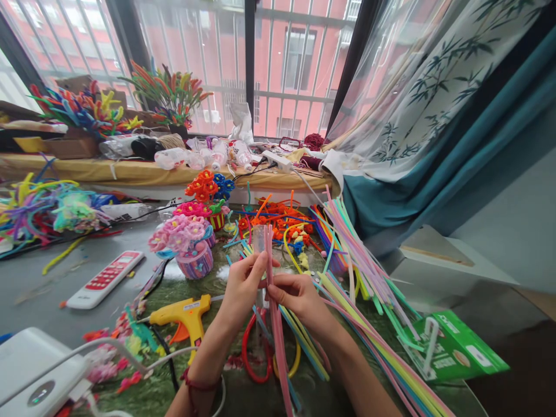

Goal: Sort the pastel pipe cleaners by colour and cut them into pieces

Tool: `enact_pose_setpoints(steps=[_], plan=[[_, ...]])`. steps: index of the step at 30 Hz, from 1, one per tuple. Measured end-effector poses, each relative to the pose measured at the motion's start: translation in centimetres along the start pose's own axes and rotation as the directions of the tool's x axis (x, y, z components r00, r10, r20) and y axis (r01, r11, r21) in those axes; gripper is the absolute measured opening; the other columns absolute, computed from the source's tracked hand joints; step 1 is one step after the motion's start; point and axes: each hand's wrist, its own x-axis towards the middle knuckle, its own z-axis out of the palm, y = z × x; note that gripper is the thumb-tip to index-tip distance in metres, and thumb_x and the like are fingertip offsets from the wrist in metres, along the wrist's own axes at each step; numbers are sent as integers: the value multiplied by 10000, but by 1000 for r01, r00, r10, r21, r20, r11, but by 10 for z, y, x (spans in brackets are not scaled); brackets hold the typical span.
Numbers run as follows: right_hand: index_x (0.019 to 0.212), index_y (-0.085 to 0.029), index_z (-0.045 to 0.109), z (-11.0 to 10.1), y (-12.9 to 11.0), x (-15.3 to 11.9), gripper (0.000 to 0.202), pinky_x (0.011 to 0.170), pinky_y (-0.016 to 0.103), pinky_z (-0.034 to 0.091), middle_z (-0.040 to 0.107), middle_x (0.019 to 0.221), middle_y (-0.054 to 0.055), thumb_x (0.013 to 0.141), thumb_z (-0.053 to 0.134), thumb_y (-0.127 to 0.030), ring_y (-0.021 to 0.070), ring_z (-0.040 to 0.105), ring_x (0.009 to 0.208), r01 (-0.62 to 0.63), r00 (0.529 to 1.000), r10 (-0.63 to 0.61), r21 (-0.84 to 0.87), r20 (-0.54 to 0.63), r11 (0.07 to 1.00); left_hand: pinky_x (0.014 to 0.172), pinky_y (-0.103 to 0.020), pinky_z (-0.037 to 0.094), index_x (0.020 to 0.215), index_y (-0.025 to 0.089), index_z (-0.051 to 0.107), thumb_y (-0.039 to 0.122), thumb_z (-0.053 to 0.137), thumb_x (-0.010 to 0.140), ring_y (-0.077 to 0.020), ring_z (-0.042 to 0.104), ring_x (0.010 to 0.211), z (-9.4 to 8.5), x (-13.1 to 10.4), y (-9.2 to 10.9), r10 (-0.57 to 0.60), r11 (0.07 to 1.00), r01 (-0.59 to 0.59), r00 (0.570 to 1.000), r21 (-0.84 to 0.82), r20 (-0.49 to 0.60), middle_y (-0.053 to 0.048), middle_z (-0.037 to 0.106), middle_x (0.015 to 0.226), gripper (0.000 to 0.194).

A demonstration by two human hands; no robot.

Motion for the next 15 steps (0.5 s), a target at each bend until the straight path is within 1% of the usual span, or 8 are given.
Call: enact_pose_setpoints(steps=[2,6,11,15], plan=[[702,-138,670,0,0,0,287,639,263,385,523,671,-4,859,657,-378,145,482,679,2,1000,-2,-4,4,1000,559,-194,524,742,143,695,466,599,834,-110,547,624,0,0,0,0,1000,0,1000,2,-6,-3,601,695,349],[741,-125,693,-1,2,0,295,623,268,374,564,687,8,849,666,-398,145,478,664,-5,1000,5,-3,-9,1000,569,-201,531,735,138,712,462,615,820,-122,564,647,0,1,0,0,1000,0,1000,11,-20,-7,607,689,349],[709,-128,690,-3,1,1,305,619,268,380,583,680,11,834,680,-405,147,490,662,-7,1000,6,-12,-8,1000,505,-149,475,743,140,723,468,614,822,-94,523,595,1,2,1,3,1000,-2,1000,13,-28,15,576,647,354],[722,-127,707,-2,-2,0,298,634,268,385,582,687,9,840,678,-399,149,497,678,-10,1000,10,-21,-8,1000,526,-175,494,752,134,720,480,617,818,-102,532,610,2,2,1,-5,1000,6,1000,9,-26,-1,600,684,367]])
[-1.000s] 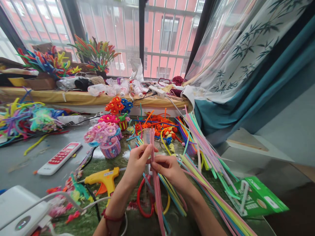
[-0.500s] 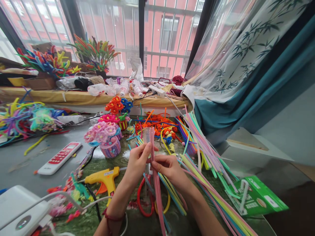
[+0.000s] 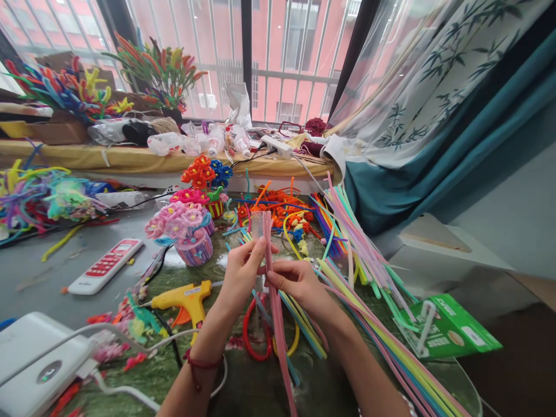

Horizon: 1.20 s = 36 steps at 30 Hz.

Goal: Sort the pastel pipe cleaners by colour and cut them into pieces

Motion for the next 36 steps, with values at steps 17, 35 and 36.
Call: enact_pose_setpoints(steps=[17,35,36], plan=[[916,-140,784,-9,-10,-8,382,603,249,339,578,676,-2,811,686,-494,136,466,649,-246,947,243,-13,210,969,436,-218,124,750,136,706,474,580,849,-65,202,451,-10,3,-4,81,997,-81,988,4,-134,87,268,497,375],[729,-159,756,-4,-10,-8,291,597,263,351,617,633,-11,796,707,-438,134,484,614,-243,960,239,13,146,970,431,-228,108,754,146,673,472,590,858,-64,179,441,-14,4,-2,105,990,-123,972,-73,-210,97,233,503,352],[727,-161,760,-4,-9,-8,289,603,264,363,630,635,-9,793,711,-438,137,497,617,-241,962,237,12,137,971,429,-227,107,749,145,673,471,589,857,-64,178,440,-14,4,-2,106,989,-125,970,-75,-217,97,232,503,354]])
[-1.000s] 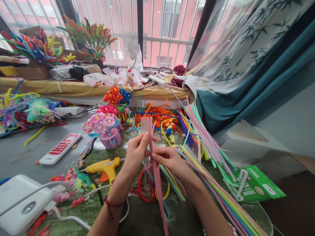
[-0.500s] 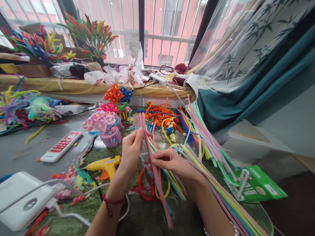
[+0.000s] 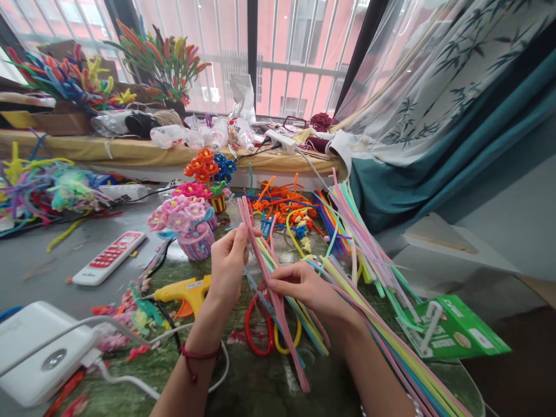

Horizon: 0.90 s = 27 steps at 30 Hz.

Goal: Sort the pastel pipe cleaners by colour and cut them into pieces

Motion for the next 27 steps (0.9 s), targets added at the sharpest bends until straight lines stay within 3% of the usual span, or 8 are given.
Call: enact_pose_setpoints(steps=[7,15,19,21,23,25,27], plan=[[812,-134,775,-1,3,2,317,641,279,411,692,680,22,798,714,-444,154,573,642,-7,999,6,-30,-51,1000,420,-212,112,741,135,677,467,596,858,-54,182,436,2,-1,3,29,999,-30,999,-23,-37,97,240,496,361],[810,-156,671,3,10,8,336,542,246,398,562,572,-37,832,663,-491,115,523,529,66,991,-64,20,-119,998,407,-200,133,761,143,679,475,596,863,-53,166,429,2,0,2,54,995,-60,996,-81,-68,101,235,491,357],[841,-148,670,-2,12,8,348,458,222,308,476,540,-63,836,651,-495,81,416,456,103,977,-95,29,-191,994,400,-188,156,799,152,668,490,576,867,-50,196,426,1,-2,6,63,996,-67,996,-62,-61,96,276,523,356],[827,-142,671,-7,11,8,352,432,218,241,446,534,-68,804,686,-493,68,360,445,126,960,-107,57,-260,990,395,-193,176,780,158,670,477,586,860,-49,238,419,-4,-7,12,67,998,-66,996,21,-60,81,366,539,339],[810,-147,660,-12,10,8,351,423,219,198,428,546,-70,779,707,-494,62,321,447,161,936,-127,79,-328,984,407,-202,212,737,162,682,448,592,854,-61,310,419,-10,-18,18,73,972,-65,997,226,-29,60,451,526,322],[812,-158,646,-17,10,8,343,420,219,172,420,574,-70,774,709,-493,57,294,454,196,914,-149,91,-377,976,441,-213,258,632,175,647,432,580,850,-88,380,427,-15,-33,20,36,878,-60,998,476,59,47,475,464,344],[834,-165,640,-20,11,8,330,418,218,150,421,601,-69,775,710,-483,52,278,456,224,896,-162,107,-414,969,473,-228,286,526,193,549,421,570,849,-114,426,430,-16,-49,17,-89,776,-34,983,630,163,38,480,422,396]])
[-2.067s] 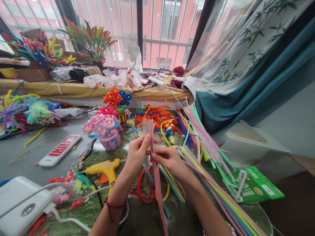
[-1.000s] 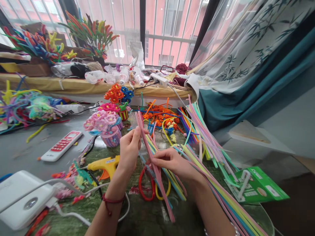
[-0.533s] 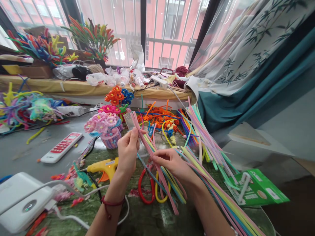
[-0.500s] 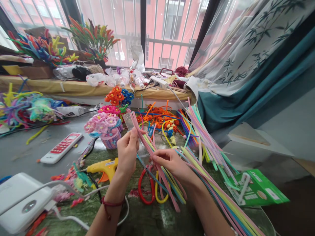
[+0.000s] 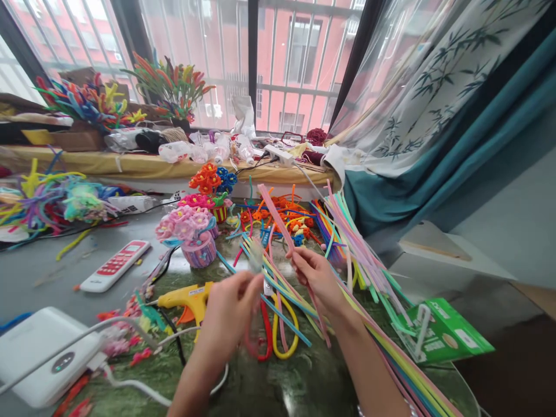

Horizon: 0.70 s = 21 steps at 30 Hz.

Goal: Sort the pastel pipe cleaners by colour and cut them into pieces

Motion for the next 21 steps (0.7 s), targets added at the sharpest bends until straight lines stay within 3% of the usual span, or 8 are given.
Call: enact_pose_setpoints(steps=[3,6,10,14,21], plan=[[842,-165,638,-1,2,1,327,416,217,122,419,609,-71,766,724,-471,41,260,442,14,999,-13,30,-29,999,514,-251,305,579,205,548,364,548,872,-158,491,469,15,-18,-5,-89,978,59,986,202,142,18,535,465,334],[842,-162,644,-2,3,1,335,417,215,115,415,604,-74,760,733,-474,35,244,434,29,998,-26,54,-52,998,586,-278,346,759,189,607,285,522,901,-220,607,611,26,-26,-8,-126,915,41,974,401,186,-34,643,620,191],[853,-178,645,-7,1,2,331,414,213,143,431,632,-65,760,733,-483,43,251,451,69,993,-59,92,-106,993,719,-313,410,924,177,592,220,393,966,-270,674,888,20,-31,-5,-156,837,44,974,545,162,-101,698,911,208],[849,-192,651,-13,1,3,324,406,217,156,419,623,-66,753,737,-489,56,248,460,101,984,-83,111,-155,989,742,-316,443,926,163,601,160,377,964,-258,673,927,16,-40,-1,-241,703,55,957,709,164,-106,665,983,227],[815,-188,665,-6,-1,-1,297,416,218,164,450,628,-50,763,711,-477,62,277,464,109,984,-103,35,-142,993,824,-354,508,994,86,640,184,462,944,-285,650,1010,46,-50,22,-262,604,44,954,796,146,-158,668,1005,209]])
